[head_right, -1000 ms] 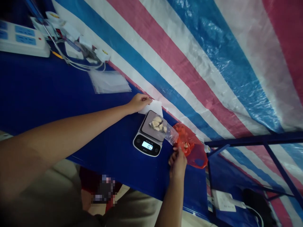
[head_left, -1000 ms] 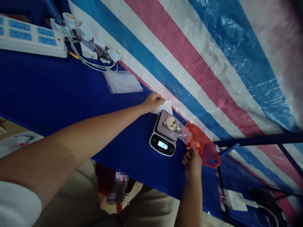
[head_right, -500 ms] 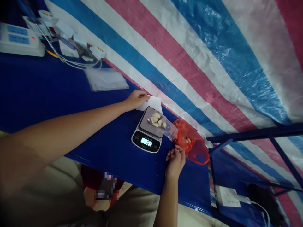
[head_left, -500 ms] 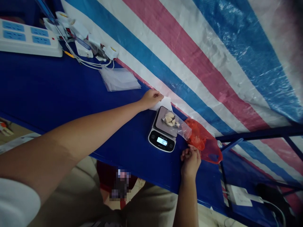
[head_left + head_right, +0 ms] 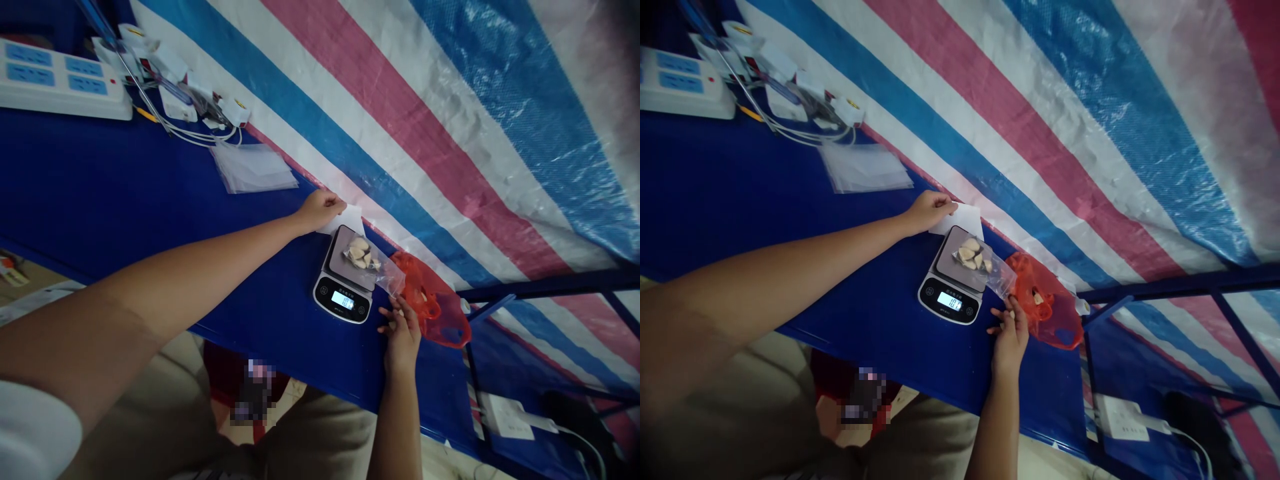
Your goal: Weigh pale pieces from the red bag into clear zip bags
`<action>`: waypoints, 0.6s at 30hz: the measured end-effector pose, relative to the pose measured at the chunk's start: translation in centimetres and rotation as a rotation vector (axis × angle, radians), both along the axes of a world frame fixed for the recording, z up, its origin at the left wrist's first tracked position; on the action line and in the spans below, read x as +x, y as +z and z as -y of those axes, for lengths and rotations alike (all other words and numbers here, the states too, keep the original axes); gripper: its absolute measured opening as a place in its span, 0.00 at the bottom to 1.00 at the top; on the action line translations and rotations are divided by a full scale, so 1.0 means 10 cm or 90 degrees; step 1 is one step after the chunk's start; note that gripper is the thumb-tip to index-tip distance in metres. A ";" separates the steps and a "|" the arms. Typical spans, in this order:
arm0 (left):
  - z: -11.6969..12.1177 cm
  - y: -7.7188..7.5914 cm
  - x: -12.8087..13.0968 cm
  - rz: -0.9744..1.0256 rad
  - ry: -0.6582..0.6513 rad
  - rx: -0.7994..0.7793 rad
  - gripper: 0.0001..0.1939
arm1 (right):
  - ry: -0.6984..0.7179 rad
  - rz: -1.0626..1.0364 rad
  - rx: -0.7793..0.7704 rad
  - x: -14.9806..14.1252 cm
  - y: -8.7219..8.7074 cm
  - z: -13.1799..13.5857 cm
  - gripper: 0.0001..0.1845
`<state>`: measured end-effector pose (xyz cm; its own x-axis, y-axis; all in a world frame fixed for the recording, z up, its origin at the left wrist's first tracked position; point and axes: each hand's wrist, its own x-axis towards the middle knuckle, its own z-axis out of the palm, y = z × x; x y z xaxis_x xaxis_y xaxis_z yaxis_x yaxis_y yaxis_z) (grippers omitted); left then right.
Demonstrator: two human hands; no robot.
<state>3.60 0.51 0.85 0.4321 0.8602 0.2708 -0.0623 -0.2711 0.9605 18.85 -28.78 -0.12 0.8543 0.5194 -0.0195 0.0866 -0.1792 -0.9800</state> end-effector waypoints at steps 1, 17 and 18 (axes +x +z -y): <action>0.01 0.01 0.00 -0.002 0.000 -0.004 0.14 | 0.003 0.002 -0.008 0.02 0.01 -0.01 0.32; 0.02 0.04 -0.01 -0.005 0.003 -0.011 0.13 | -0.017 0.035 0.014 0.40 -0.03 -0.37 0.26; 0.02 0.04 0.00 -0.006 0.003 -0.008 0.13 | -0.020 0.038 0.027 0.38 -0.03 -0.36 0.24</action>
